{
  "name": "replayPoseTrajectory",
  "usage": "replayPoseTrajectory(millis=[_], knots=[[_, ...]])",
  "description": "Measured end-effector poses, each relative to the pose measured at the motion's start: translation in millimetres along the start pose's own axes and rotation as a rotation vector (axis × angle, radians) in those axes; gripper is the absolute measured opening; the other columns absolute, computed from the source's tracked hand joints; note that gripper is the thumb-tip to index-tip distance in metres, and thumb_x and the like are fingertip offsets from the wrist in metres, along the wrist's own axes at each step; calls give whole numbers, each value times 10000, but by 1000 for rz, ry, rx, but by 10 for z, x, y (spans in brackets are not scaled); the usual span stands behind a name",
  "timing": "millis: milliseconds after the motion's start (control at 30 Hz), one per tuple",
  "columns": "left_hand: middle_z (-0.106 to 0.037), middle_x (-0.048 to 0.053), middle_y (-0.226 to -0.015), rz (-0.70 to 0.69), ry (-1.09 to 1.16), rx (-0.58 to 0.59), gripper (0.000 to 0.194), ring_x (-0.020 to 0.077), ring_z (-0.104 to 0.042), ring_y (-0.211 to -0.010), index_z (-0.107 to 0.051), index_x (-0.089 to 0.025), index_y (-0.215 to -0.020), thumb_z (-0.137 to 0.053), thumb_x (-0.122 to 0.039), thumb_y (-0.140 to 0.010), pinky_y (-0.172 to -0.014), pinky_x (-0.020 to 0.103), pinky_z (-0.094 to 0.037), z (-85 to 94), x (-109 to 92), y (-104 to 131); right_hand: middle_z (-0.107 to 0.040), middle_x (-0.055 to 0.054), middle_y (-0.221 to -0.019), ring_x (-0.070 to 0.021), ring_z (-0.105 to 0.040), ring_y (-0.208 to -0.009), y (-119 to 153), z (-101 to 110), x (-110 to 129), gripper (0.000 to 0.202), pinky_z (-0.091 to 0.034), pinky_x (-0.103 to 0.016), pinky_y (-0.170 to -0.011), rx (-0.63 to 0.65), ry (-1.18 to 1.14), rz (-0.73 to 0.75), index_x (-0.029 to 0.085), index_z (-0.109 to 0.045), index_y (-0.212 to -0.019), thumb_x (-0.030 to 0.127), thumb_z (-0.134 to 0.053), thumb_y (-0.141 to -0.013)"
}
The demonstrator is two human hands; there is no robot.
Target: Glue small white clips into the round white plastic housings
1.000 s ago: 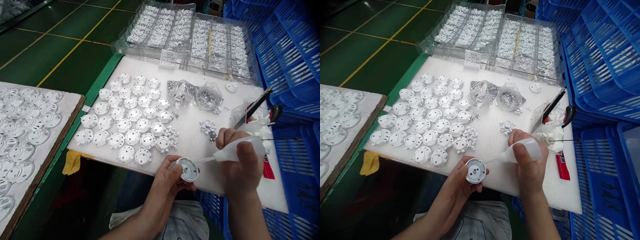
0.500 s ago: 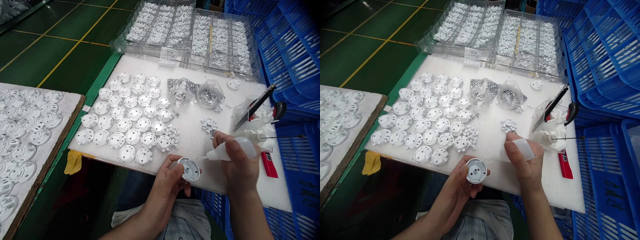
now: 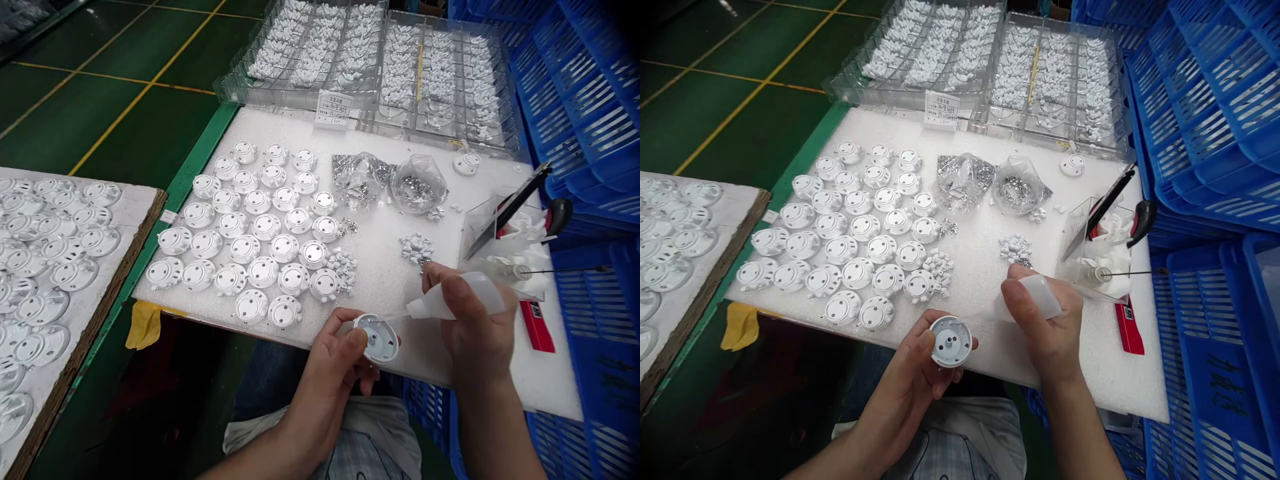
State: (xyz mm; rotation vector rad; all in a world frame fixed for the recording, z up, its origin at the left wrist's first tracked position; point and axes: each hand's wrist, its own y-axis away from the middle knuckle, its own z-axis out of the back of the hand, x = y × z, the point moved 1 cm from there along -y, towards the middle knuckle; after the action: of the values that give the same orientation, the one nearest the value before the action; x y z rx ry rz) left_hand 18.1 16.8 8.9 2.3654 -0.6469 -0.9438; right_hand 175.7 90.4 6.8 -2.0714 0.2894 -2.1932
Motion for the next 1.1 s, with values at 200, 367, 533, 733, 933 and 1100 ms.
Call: replayPoseTrajectory(millis=[200,367,533,733,933,1100], knots=[[-742,65,-886,6,2,-9,570,78,-505,-591,-608,-164,-1001,-854,-614,-753,-552,201,-355,-4,-4,6,-221,46,-534,-99,-258,-479,-6,-8,8,595,-232,-330,-528,-15,8,1,208,-322,-531,483,-699,-900],[-739,59,-875,3,4,-1,562,83,-506,-590,-608,-170,-999,-855,-611,-753,-538,206,-339,-2,-4,-2,-226,43,-536,-98,-261,-487,0,-13,7,591,-235,-325,-538,-17,18,15,206,-317,-540,476,-696,-906],[-741,57,-881,-2,-1,6,548,81,-504,-593,-610,-172,-1000,-843,-611,-769,-540,206,-339,12,5,-4,-220,39,-530,-103,-253,-487,6,-18,0,620,-236,-328,-533,-17,47,-11,209,-300,-534,532,-686,-897],[-744,57,-880,0,-1,9,555,79,-502,-593,-605,-176,-1012,-843,-613,-768,-539,203,-334,12,7,7,-232,37,-541,-97,-262,-496,12,-18,6,609,-230,-328,-543,-11,29,-9,195,-304,-546,500,-683,-914],[-742,57,-884,5,-8,2,547,77,-491,-589,-608,-175,-1007,-839,-612,-773,-545,207,-334,2,0,6,-222,42,-536,-95,-258,-484,11,-6,10,608,-237,-330,-537,-17,30,6,199,-312,-540,496,-693,-909],[-741,59,-887,-5,-7,1,541,80,-481,-584,-612,-177,-1004,-838,-612,-774,-545,213,-335,1,2,7,-220,39,-540,-98,-257,-490,9,-6,20,601,-224,-332,-533,-16,37,15,199,-311,-538,483,-688,-910]])
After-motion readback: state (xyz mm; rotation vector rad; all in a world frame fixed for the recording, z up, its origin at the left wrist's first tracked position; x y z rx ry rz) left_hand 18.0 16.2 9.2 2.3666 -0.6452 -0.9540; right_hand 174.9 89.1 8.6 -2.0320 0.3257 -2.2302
